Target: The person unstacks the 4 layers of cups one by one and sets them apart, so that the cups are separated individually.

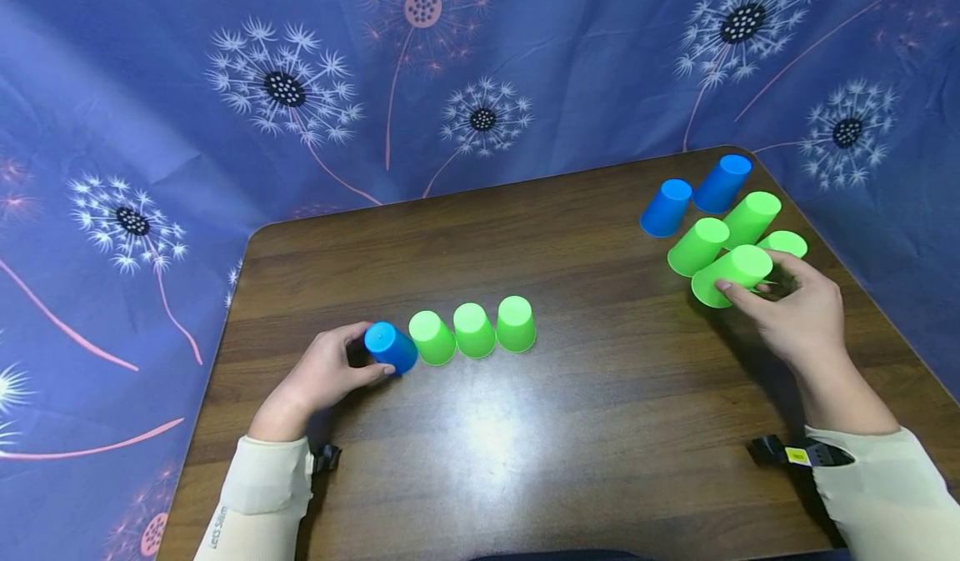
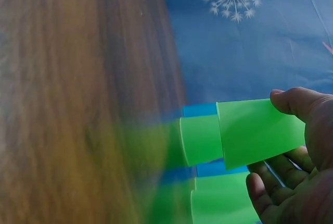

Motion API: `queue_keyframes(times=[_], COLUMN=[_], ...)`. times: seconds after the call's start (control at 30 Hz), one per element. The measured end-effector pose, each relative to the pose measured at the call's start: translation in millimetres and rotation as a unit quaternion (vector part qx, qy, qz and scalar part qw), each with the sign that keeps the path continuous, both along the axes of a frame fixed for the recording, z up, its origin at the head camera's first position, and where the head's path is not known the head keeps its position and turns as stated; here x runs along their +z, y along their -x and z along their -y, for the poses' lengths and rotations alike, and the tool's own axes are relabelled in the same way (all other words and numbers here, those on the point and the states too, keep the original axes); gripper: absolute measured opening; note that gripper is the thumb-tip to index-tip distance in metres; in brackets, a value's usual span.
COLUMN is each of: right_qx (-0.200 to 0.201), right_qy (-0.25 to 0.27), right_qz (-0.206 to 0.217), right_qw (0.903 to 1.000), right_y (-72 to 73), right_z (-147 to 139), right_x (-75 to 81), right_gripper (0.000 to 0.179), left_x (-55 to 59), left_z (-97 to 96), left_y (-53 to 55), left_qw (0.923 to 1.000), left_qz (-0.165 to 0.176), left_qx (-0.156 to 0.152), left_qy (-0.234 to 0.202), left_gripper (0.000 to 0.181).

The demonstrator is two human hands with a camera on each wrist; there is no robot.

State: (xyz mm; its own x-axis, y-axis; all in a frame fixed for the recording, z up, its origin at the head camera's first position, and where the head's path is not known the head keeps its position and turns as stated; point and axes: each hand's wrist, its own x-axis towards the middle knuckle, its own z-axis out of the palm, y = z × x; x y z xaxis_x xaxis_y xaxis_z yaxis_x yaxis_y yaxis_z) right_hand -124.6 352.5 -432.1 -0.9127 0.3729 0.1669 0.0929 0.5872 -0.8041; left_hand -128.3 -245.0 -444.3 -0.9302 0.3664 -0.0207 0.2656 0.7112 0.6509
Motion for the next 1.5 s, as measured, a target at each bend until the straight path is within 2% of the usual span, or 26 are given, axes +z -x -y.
queue_keyframes(times=[0.67, 0.93, 1.3, 1.5], right_qx=[-0.029, -0.033, -0.028, -0.029], right_qy=[-0.036, -0.025, -0.036, -0.002], right_qz=[0.078, 0.076, 0.098, 0.097], right_qw=[0.9959, 0.9963, 0.9941, 0.9948], right_y=[-12.5, -12.5, -13.4, -15.8], right_z=[-23.3, -26.5, -27.7, -27.9], right_x=[-16.3, -19.0, -16.7, -12.6], right_gripper=[0.069, 0.061, 0.072, 0.073], left_x=[-1.0, -2.7, -1.9, -1.0], left_z=[0.0, 0.6, 0.9, 1.0], left_y=[0.6, 0.6, 0.5, 1.2], left_qw=[1.0, 1.0, 1.0, 1.0], left_qz=[0.003, -0.005, 0.001, 0.001], left_qx=[0.002, -0.002, -0.001, -0.003], left_qy=[0.0, 0.0, -0.008, -0.008], left_gripper=[0.054, 0.054, 0.051, 0.051])
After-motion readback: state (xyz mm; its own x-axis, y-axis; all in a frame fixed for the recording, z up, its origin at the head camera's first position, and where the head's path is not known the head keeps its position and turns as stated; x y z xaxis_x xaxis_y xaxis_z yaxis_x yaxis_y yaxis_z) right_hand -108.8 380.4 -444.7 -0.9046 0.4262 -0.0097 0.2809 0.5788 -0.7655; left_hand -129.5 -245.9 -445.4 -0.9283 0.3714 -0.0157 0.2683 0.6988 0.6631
